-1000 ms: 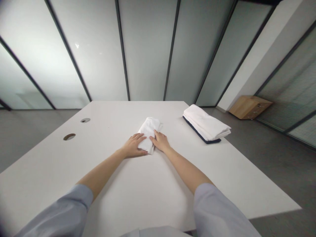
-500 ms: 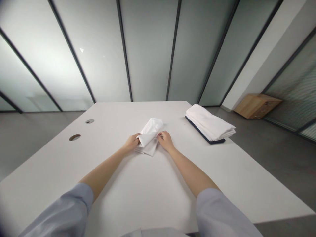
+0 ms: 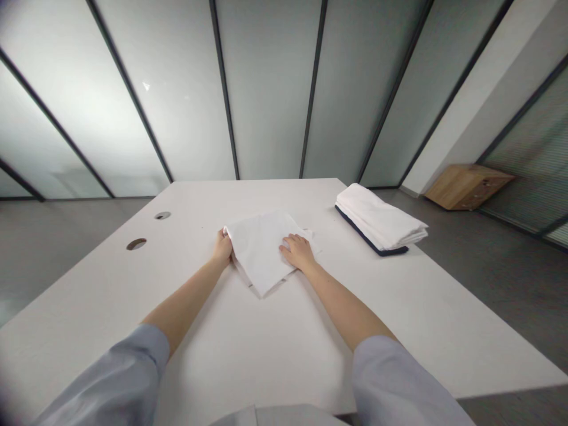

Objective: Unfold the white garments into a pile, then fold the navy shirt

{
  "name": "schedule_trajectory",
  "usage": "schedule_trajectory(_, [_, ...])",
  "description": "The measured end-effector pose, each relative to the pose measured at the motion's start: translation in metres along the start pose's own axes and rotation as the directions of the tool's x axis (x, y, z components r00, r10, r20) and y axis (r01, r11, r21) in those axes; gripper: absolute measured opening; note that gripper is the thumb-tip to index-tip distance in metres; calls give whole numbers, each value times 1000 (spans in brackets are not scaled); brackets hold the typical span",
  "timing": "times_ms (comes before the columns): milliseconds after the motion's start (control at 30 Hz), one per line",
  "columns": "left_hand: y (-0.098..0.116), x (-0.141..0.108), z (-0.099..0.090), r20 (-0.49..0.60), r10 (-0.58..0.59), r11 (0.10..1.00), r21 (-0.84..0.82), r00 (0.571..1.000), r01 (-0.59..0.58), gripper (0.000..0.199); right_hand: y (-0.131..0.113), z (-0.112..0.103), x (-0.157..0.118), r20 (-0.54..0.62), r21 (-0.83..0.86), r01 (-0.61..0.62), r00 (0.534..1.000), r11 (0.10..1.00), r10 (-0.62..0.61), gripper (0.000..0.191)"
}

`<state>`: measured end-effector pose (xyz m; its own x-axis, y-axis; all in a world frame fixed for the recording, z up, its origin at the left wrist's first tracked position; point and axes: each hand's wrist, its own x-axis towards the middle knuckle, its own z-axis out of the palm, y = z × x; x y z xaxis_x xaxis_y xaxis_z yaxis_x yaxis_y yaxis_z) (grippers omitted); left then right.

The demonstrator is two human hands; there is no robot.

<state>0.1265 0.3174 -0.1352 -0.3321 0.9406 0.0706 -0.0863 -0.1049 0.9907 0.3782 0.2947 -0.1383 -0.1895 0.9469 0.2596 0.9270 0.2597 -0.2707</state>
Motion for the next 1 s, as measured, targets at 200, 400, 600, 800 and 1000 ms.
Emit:
schedule_trajectory(200, [11, -2, -15, 106, 555, 669, 534, 825, -518, 52, -1, -4, -1, 37, -24, -1, 999, 1000, 1, 40])
schedule_trajectory(400, [14, -14, -6, 593, 423, 354, 589, 686, -727, 39, 7, -3, 2, 20, -23, 15, 1000, 1000, -15, 38])
schedule_trajectory(600, [13, -15, -4, 726, 227, 277, 591, 649, -758, 40, 18, -1, 6, -163, 50, -40, 985, 998, 48, 32])
schedule_trajectory(800, [27, -25, -7, 796, 181, 363, 492, 578, -791, 33, 27, 4, 8, -312, 225, -77, 939, 971, 147, 24])
schedule_trajectory(1000, [32, -46, 4, 891, 155, 444, 322, 426, -836, 51, 28, 0, 9, -354, 325, -64, 917, 944, 184, 22])
